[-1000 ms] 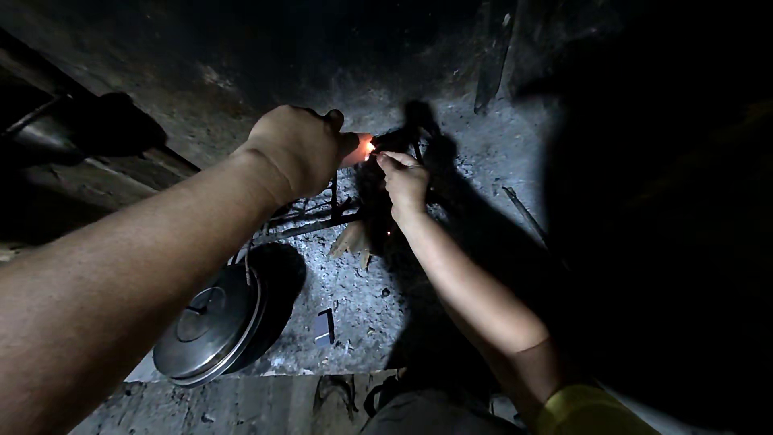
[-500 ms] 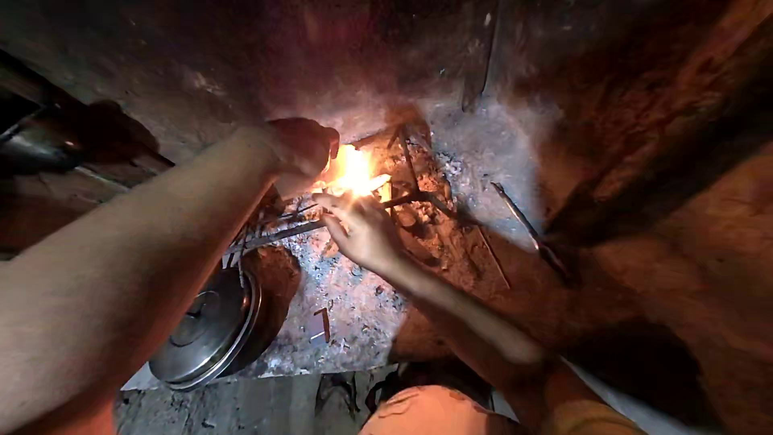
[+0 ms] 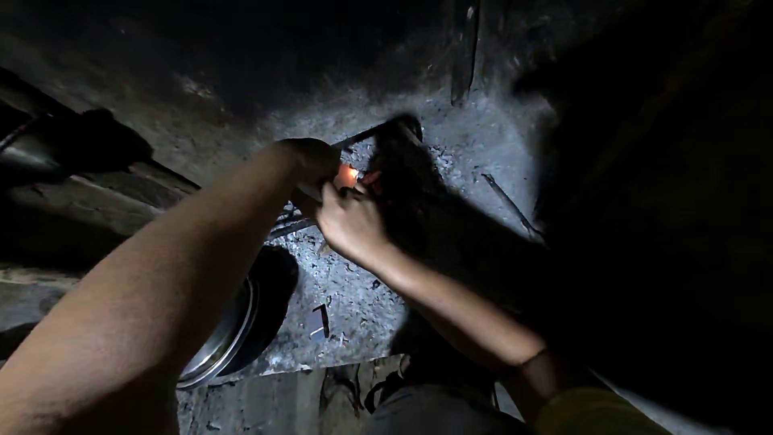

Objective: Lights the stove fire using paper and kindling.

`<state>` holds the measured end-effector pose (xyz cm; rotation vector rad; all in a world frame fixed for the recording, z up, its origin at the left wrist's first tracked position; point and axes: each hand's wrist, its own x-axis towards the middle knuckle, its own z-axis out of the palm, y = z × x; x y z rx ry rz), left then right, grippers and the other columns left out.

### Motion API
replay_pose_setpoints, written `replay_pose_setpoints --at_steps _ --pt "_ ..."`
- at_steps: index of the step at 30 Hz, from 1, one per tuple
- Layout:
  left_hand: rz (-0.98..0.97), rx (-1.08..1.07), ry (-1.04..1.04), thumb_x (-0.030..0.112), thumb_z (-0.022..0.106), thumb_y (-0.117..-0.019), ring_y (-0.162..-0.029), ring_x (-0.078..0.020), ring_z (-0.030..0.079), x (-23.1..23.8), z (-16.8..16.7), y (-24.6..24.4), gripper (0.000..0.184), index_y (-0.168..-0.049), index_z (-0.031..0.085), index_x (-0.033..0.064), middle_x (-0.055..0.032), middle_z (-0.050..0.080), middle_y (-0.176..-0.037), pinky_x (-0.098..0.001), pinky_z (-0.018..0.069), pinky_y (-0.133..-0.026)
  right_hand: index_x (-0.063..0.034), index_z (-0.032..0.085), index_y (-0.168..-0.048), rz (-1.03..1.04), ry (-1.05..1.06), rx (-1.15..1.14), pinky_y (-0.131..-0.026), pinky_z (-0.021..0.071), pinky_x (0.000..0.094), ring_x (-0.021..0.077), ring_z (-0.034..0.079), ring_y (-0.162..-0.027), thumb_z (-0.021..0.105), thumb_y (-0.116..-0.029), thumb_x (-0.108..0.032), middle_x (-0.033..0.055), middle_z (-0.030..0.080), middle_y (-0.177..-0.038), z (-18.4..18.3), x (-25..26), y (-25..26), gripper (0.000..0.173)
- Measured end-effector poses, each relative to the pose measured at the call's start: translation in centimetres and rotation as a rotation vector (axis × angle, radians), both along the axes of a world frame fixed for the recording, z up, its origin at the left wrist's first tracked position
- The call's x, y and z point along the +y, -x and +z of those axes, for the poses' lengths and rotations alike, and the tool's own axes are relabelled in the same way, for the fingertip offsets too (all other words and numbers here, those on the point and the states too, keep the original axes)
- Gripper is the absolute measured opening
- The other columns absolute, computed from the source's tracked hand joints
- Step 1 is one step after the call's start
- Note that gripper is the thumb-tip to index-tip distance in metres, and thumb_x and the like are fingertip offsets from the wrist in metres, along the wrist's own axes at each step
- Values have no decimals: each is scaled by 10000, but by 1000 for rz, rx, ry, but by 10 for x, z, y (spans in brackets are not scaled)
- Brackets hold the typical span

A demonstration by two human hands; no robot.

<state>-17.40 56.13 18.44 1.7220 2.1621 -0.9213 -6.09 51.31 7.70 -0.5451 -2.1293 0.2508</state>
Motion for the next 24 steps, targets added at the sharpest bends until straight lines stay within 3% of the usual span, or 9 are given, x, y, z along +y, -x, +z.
replay_pose_setpoints --at_steps 4,6,9,12,17,20,24 --pt "0 36 55 95 571 -1030 -1096 -426 641 6 -11 5 202 -1185 665 7 -241 669 -1110 -636 486 -912 -14 771 -969 41 74 16 -760 576 460 306 715 -749 659 -886 -37 161 742 -907 -7 6 -1 141" --pt "0 34 44 112 558 -1039 -1117 -427 641 6 -13 7 223 -1202 674 14 -242 677 -1131 -640 482 -925 -22 769 -981 68 83 -12 -781 583 472 316 721 -769 656 -901 -52 165 743 -921 -12 10 0 142" --pt "-55 57 72 95 581 -1027 -1153 -414 633 4 -13 3 225 -1217 686 35 -223 679 -1165 -623 480 -959 2 746 -1129 118 196 -96 -867 568 501 352 730 -862 620 -963 -114 188 745 -949 -13 11 0 238" --pt "-12 44 61 106 551 -1040 -1150 -420 630 3 -14 1 231 -1209 683 19 -236 674 -1165 -636 476 -952 50 711 -1092 99 263 -117 -868 575 495 364 737 -907 622 -983 -169 191 743 -882 -9 9 -1 260" --pt "37 -41 -17 147 551 -1046 -1126 -420 636 -6 -16 6 237 -1144 687 -21 -249 676 -1129 -645 474 -937 65 699 -1096 142 191 -205 -907 565 482 366 724 -941 603 -988 -125 207 733 -960 -8 9 -1 239" --pt "99 -67 -64 183 530 -1062 -1161 -442 620 -11 -18 5 285 -1140 664 -56 -271 660 -1164 -664 457 -957 93 661 -1164 181 258 -294 -978 528 499 394 701 -1049 611 -993 -127 240 728 -1007 -3 9 -1 283" --pt "230 -229 -204 287 494 -1079 -1104 -425 640 -22 -20 9 378 -1123 674 -42 -260 673 -1130 -670 465 -922 53 728 -1008 213 13 -380 -917 556 502 392 704 -980 584 -966 -17 234 706 -1033 3 10 -5 166"
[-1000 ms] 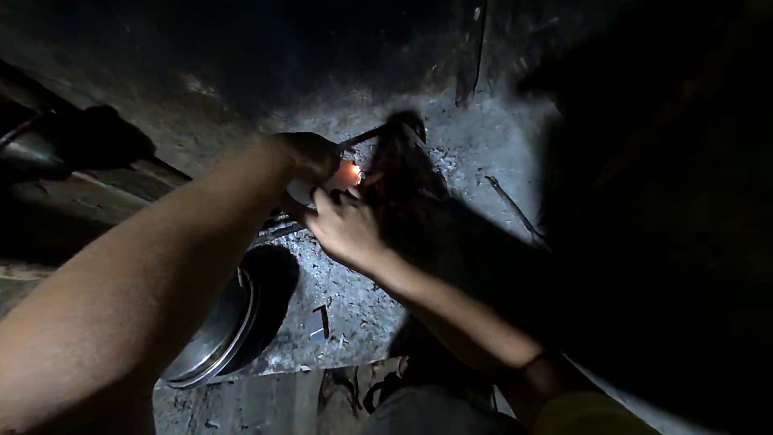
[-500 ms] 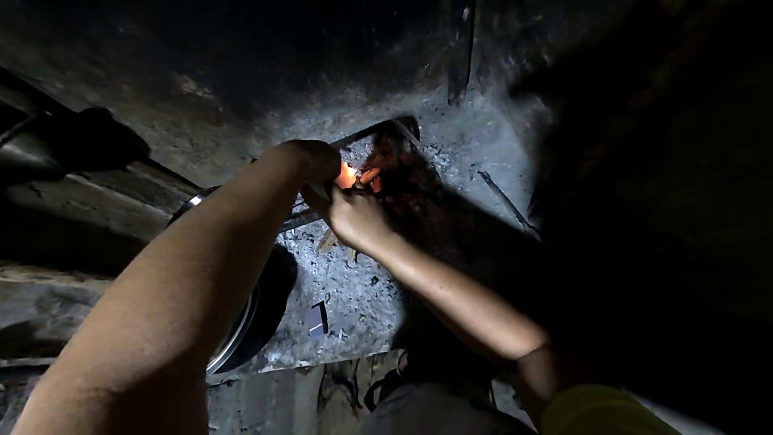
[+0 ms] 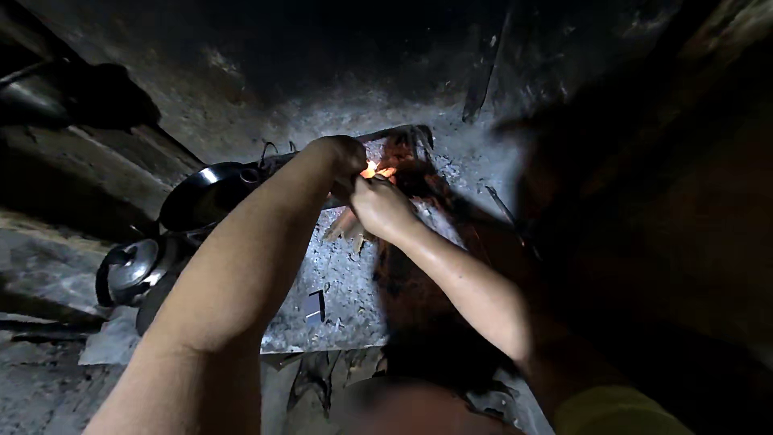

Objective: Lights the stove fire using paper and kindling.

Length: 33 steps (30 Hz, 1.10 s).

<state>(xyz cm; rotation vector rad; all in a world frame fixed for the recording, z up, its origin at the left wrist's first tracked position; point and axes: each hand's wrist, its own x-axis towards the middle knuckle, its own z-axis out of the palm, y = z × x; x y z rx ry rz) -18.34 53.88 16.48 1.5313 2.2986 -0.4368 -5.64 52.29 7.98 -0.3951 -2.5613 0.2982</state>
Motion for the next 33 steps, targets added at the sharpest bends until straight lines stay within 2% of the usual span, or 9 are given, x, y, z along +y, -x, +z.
replay_pose_setpoints --at_steps 3,5,7,10,14,19,25,29,33 --pt "-29 -47 -29 261 512 -1074 -1015 -381 654 -4 -3 6 330 -1122 664 -28 -226 674 -1069 -615 506 -859 -35 729 -1087 72 -147 61 -851 585 522 404 709 -948 597 -955 16 215 706 -1043 -6 7 -2 193" --pt "-87 -31 -140 213 519 -1076 -1229 -447 583 -14 1 4 333 -1280 627 -27 -270 623 -1282 -636 442 -1021 -65 700 -1172 83 -212 113 -798 598 516 396 722 -901 602 -982 -31 195 721 -1055 -13 14 -3 216" --pt "42 -158 -414 410 401 -1115 -1379 -439 478 -33 -1 9 511 -1422 542 27 -277 467 -1496 -616 392 -1118 -41 691 -1229 77 -210 120 -834 592 529 401 721 -920 577 -1010 -57 201 727 -1064 -16 21 -5 248" --pt "167 -215 -777 531 462 -1064 -1259 -380 589 -71 -20 15 528 -1422 559 155 -192 420 -1547 -600 512 -992 8 691 -1225 33 -193 136 -880 578 564 425 727 -955 574 -1013 -67 230 735 -1052 -18 30 -6 253" --pt "131 -210 -1051 489 481 -1062 -1245 -309 615 -154 -66 14 517 -1435 567 142 -162 422 -1566 -510 558 -988 11 633 -1324 -73 -9 -35 -956 518 620 459 672 -1110 478 -1058 -114 268 691 -1191 -5 37 -10 332" --pt "236 -203 -1187 336 581 -1029 -1188 -245 640 -301 -163 -18 390 -1331 658 102 -166 519 -1487 -426 587 -926 18 616 -1335 -109 -144 -70 -972 513 608 464 657 -1149 443 -1084 -184 279 673 -1232 -10 54 -12 366" --pt "691 -208 -1113 212 590 -959 -1105 -298 673 -444 -266 -109 281 -1065 746 3 -240 648 -1272 -404 579 -908 7 589 -1379 -257 -63 -77 -939 508 647 485 664 -1128 448 -1094 -225 286 654 -1283 -4 49 -15 394" --pt "949 -398 -667 86 656 -918 -1055 -389 689 -485 -325 -147 253 -1148 738 19 -247 611 -1341 -566 576 -883 25 608 -1343 -273 -110 14 -901 527 647 491 681 -1081 466 -1089 -225 287 652 -1292 -5 54 -17 384" --pt "1064 -682 -185 311 636 -1014 -1261 -370 618 -507 -377 -152 341 -1284 703 114 -181 643 -1368 -585 473 -1076 8 606 -1347 -313 -29 24 -920 517 634 471 671 -1086 515 -1065 -223 284 637 -1295 5 57 -18 376"
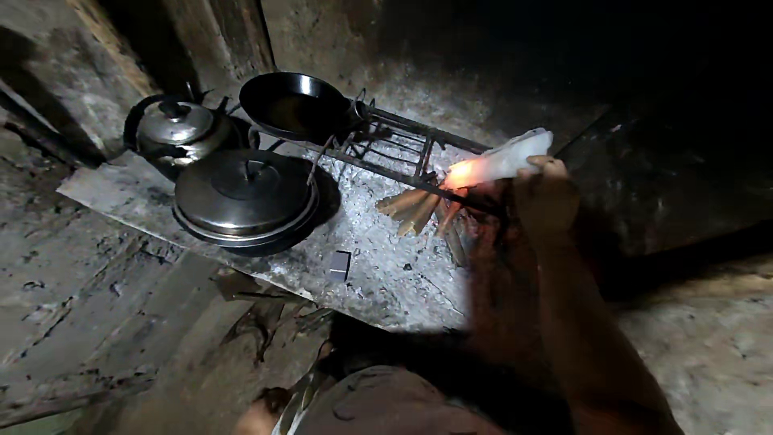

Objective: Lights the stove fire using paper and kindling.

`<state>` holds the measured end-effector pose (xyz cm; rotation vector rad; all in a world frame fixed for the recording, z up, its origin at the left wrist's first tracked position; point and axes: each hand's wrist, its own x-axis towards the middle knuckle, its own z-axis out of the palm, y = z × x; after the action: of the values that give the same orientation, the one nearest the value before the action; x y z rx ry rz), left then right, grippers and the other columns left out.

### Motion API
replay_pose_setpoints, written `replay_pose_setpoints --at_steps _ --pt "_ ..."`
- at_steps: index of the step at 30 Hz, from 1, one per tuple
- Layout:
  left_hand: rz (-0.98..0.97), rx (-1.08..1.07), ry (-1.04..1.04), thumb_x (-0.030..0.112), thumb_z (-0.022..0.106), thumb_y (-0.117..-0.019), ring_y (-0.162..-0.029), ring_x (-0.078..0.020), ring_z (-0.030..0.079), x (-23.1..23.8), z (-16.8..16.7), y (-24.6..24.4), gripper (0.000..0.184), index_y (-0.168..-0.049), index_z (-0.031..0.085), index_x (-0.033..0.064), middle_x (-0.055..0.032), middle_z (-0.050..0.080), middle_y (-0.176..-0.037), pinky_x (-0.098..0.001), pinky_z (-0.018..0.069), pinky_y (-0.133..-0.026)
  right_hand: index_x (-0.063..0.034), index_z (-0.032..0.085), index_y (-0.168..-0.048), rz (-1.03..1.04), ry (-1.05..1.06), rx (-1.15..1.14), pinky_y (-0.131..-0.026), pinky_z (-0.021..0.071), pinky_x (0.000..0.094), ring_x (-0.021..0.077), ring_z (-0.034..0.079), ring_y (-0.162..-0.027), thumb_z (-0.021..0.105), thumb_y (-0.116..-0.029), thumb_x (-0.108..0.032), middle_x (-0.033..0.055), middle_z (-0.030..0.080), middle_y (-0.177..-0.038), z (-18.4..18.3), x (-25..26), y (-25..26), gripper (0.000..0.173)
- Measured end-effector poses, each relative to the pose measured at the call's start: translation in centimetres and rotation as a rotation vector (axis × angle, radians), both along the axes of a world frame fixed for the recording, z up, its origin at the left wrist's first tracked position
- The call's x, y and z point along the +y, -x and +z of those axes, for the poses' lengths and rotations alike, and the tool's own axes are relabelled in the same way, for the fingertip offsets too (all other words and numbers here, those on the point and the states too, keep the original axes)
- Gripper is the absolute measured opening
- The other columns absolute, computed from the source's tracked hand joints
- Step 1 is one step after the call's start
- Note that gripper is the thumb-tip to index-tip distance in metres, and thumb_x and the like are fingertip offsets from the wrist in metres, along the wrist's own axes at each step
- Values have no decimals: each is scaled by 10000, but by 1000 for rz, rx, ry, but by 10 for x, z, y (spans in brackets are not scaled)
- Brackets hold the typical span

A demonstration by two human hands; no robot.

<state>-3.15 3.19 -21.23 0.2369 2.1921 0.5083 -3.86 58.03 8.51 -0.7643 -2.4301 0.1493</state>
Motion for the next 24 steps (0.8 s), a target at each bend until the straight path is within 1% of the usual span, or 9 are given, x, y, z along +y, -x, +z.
replay_pose_setpoints --at_steps 3,7,9,11,14,16,19,21,24 --pt "103 -150 -26 334 614 -1036 -1208 -389 642 -27 -48 -3 397 -1274 679 24 -233 693 -1239 -589 468 -1068 17 606 -1343 40 64 144 -943 532 558 400 686 -1048 555 -1050 -223 280 666 -1222 -1 8 -2 382" --pt "121 -244 144 376 624 -1028 -1256 -405 616 -61 -83 -4 441 -1319 654 45 -237 670 -1297 -611 446 -1080 15 594 -1322 22 123 258 -840 579 527 339 714 -906 555 -1053 -230 246 687 -1116 2 9 -4 366" --pt "115 -251 161 363 604 -1040 -1253 -396 618 -72 -93 -5 432 -1327 643 42 -232 667 -1301 -601 455 -1075 9 604 -1318 -12 207 321 -785 594 432 245 710 -818 593 -1026 -219 204 706 -1036 5 7 -4 370" --pt "110 -237 161 353 600 -1042 -1271 -398 609 -74 -94 -5 426 -1326 646 39 -231 660 -1318 -599 449 -1086 50 606 -1288 16 241 403 -762 607 345 173 699 -775 628 -1001 -173 195 690 -1023 2 12 -5 364" --pt "121 -216 146 360 596 -1039 -1249 -409 617 -66 -95 -4 410 -1311 661 60 -233 673 -1290 -619 456 -1065 67 600 -1268 36 280 477 -731 610 312 136 685 -730 649 -981 -147 168 674 -974 -6 24 -8 362" --pt "100 -229 120 378 558 -1060 -1268 -407 608 -52 -79 0 432 -1334 647 56 -238 662 -1312 -608 449 -1078 52 591 -1282 18 328 478 -745 610 331 141 686 -734 650 -988 -161 143 672 -942 -9 28 -11 367" --pt "67 -247 101 274 574 -1064 -1307 -402 575 -26 -56 6 385 -1354 623 26 -252 632 -1350 -577 420 -1109 51 582 -1272 -1 430 543 -764 626 342 139 700 -746 658 -984 -149 110 658 -926 -16 30 -13 359" --pt "16 -235 111 277 586 -1057 -1312 -397 574 -18 -47 10 393 -1361 621 32 -244 630 -1359 -571 421 -1112 58 579 -1264 -22 509 614 -759 634 349 154 715 -757 670 -971 -127 110 669 -939 -21 32 -14 358" --pt "-3 -201 125 322 620 -1034 -1278 -391 603 -28 -65 14 412 -1341 639 48 -231 653 -1330 -578 446 -1092 48 564 -1286 -23 574 672 -784 641 355 166 730 -805 663 -986 -137 111 691 -994 -37 38 -20 366"
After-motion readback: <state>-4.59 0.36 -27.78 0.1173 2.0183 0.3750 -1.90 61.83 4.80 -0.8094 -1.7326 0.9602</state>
